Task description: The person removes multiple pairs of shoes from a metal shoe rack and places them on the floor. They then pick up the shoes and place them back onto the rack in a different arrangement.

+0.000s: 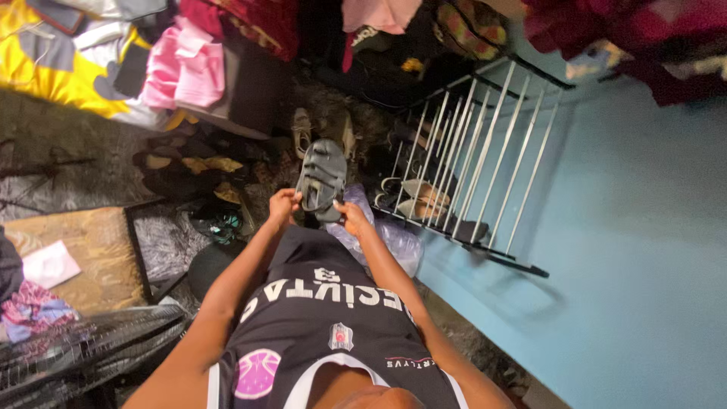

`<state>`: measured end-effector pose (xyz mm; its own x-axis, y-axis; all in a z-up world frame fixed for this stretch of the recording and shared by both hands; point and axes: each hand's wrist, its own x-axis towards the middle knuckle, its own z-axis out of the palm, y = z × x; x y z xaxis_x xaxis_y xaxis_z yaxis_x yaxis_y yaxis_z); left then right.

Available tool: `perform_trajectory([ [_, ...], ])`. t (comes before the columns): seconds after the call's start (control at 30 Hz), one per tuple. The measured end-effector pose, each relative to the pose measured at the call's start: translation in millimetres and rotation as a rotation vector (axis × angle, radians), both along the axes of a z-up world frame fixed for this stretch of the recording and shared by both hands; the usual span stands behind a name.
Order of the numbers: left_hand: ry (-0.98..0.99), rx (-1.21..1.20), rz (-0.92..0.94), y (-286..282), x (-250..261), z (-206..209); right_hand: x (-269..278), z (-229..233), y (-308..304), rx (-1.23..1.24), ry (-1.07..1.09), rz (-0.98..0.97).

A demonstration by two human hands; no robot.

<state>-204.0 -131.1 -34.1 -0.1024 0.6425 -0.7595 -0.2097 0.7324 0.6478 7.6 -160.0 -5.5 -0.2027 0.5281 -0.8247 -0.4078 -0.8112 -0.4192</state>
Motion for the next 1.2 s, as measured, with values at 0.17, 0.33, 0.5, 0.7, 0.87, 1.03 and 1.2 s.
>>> perform_trajectory([
  [0.17, 0.021, -0.13, 0.095, -51, -27, -20, -26, -54, -31, -0.132, 0.016, 0.061],
  [0.33, 0.105, -0.135, 0.145, -96, -42, -55, -38, -119, -61, -0.191, -0.05, 0.173],
  [0.5, 0.12, -0.165, 0.159, -94, -60, -103, -57, -162, -59, -0.111, -0.067, 0.194],
  [0.7, 0.517, 0.012, -0.274, -62, -94, -140, -81, -135, -5, 0.106, -0.871, 0.982],
  [0.87, 0.456, 0.136, -0.264, -26, -98, -116, -94, -92, 24, 0.45, -1.022, 1.05],
  [1.03, 0.371, 0.195, -0.259, -16, -100, -73, -92, -79, 27, 0.516, -1.107, 1.163],
  [1.2, 0.365, 0.19, -0.318, -10, -87, -57, -89, -78, 31, 0.53, -1.133, 1.167],
])
